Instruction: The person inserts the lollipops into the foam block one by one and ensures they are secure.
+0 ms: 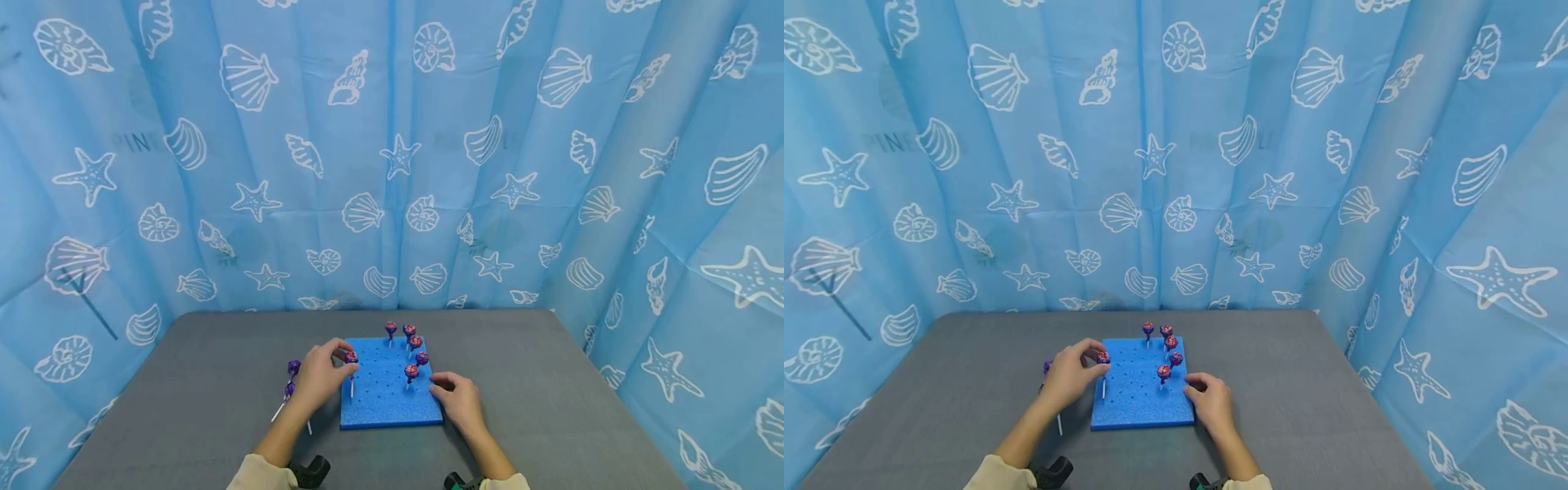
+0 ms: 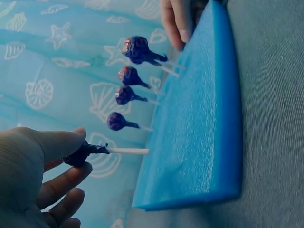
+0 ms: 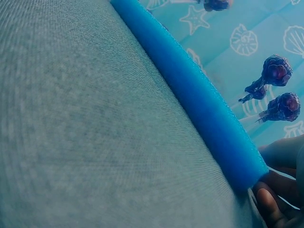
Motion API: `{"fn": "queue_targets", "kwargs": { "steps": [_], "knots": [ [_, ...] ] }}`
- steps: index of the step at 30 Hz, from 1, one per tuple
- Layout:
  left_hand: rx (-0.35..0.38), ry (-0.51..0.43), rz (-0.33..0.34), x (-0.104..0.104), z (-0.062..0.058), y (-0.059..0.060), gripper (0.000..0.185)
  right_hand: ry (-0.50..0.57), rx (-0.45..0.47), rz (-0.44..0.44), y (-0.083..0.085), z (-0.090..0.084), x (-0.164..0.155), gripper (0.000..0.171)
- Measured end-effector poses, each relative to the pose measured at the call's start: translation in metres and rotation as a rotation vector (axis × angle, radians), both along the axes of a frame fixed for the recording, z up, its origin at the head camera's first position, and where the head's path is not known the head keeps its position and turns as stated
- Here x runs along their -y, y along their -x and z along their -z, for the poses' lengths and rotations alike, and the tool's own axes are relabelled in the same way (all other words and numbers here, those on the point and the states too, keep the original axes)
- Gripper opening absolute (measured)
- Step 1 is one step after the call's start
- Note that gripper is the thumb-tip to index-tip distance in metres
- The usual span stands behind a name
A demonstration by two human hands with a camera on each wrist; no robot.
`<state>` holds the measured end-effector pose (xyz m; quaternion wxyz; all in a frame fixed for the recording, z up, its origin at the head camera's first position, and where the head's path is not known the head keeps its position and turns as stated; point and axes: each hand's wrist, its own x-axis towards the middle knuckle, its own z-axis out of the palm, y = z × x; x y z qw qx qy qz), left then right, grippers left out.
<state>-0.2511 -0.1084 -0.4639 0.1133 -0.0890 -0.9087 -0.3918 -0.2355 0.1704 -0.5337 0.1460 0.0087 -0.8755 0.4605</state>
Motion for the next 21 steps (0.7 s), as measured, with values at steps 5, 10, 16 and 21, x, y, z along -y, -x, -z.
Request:
{"fn": "queue_targets", "kwargs": {
  "steps": [5, 10, 16, 21],
  "knots": [
    [-0.007, -0.057, 0.014, -0.007, 0.004, 0.001, 0.021, 0.001, 0.01, -0.01, 0.0, 0.0, 0.0, 0.013],
    [-0.018, -0.124, 0.002, -0.017, 0.012, -0.001, 0.023, 0.006, -0.002, -0.003, 0.001, 0.0, 0.0, 0.012],
    [-0.083, -0.156, -0.068, -0.028, 0.022, -0.005, 0.025, -0.016, -0.023, 0.002, 0.001, 0.001, 0.0, 0.012],
    [-0.107, -0.217, -0.096, -0.036, 0.034, -0.007, 0.025, -0.023, -0.025, 0.0, 0.001, 0.001, 0.001, 0.012]
  ]
}}
